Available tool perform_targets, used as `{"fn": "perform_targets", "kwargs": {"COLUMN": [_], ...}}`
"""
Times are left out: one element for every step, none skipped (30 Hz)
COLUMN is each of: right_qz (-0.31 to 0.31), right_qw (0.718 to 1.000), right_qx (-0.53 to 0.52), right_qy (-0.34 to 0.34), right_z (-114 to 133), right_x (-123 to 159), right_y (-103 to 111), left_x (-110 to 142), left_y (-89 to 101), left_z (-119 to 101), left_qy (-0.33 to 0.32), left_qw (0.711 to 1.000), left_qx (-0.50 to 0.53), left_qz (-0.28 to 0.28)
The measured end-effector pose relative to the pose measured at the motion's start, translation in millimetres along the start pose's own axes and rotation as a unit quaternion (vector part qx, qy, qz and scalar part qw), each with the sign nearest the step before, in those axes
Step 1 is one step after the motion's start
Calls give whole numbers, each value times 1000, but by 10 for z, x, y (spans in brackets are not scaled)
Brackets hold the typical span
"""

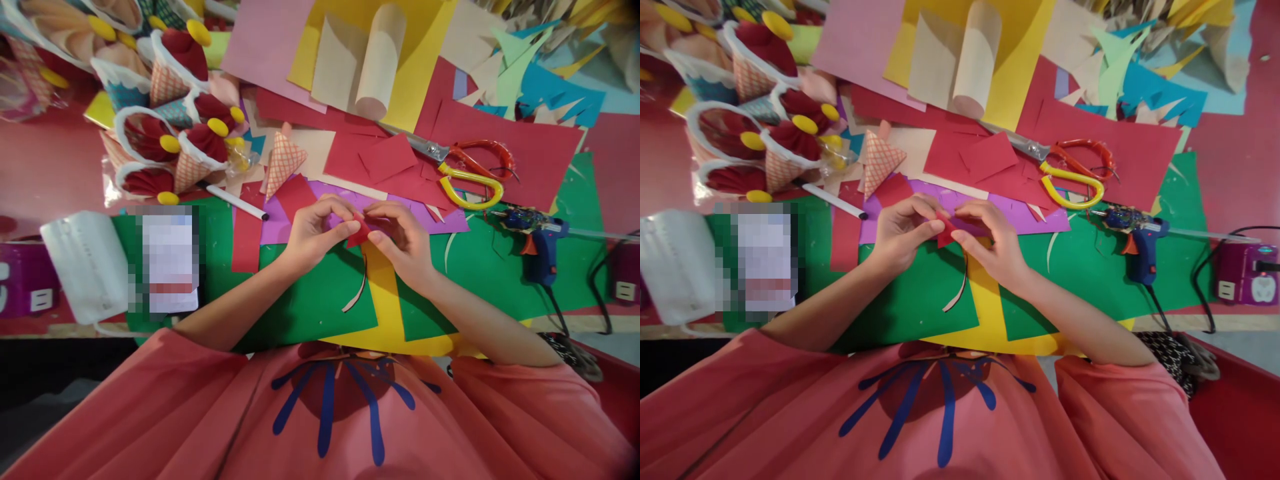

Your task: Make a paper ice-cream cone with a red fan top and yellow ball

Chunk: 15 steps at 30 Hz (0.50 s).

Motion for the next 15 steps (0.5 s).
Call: {"fn": "perform_targets", "kwargs": {"right_qz": [2,0,-4,-11,-16,-19,-20,-22,-23,-23,-23,-21,-19,-16,-12], "right_qw": [999,998,997,997,996,996,996,996,996,996,996,995,995,995,995], "right_qx": [30,52,66,75,79,81,81,80,80,82,84,87,90,93,96], "right_qy": [14,23,29,32,35,37,38,39,40,38,36,33,31,31,32], "right_z": [5,3,-1,-6,-11,-13,-13,-12,-8,-5,-2,1,3,6,8], "right_x": [13,24,32,37,39,39,37,35,32,29,27,26,25,25,24], "right_y": [2,3,3,2,0,-4,-8,-10,-12,-12,-12,-11,-10,-8,-6], "left_x": [2,6,11,16,22,28,35,41,48,55,62,69,75,79,81], "left_y": [0,-2,-4,-5,-7,-8,-10,-12,-16,-20,-25,-31,-37,-43,-47], "left_z": [-2,-7,-13,-20,-28,-36,-43,-49,-52,-52,-50,-44,-35,-23,-7], "left_qy": [-4,-10,-18,-26,-35,-44,-52,-58,-59,-58,-54,-49,-42,-34,-25], "left_qw": [1000,1000,999,998,998,997,996,996,995,995,995,995,996,997,998], "left_qx": [-14,-27,-38,-48,-55,-60,-62,-63,-65,-68,-72,-75,-76,-71,-58], "left_qz": [-3,-5,-9,-14,-20,-27,-32,-35,-36,-35,-34,-32,-29,-26,-23]}}
Point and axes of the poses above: each hand's wrist, its own x-axis away from the middle knuckle, its own y-axis out of the back of the hand, z = x × y, the point moved 3 cm from there along -x, towards the middle knuckle, and after that the axes turned 12 degrees about -x, right-handed, at the moved point
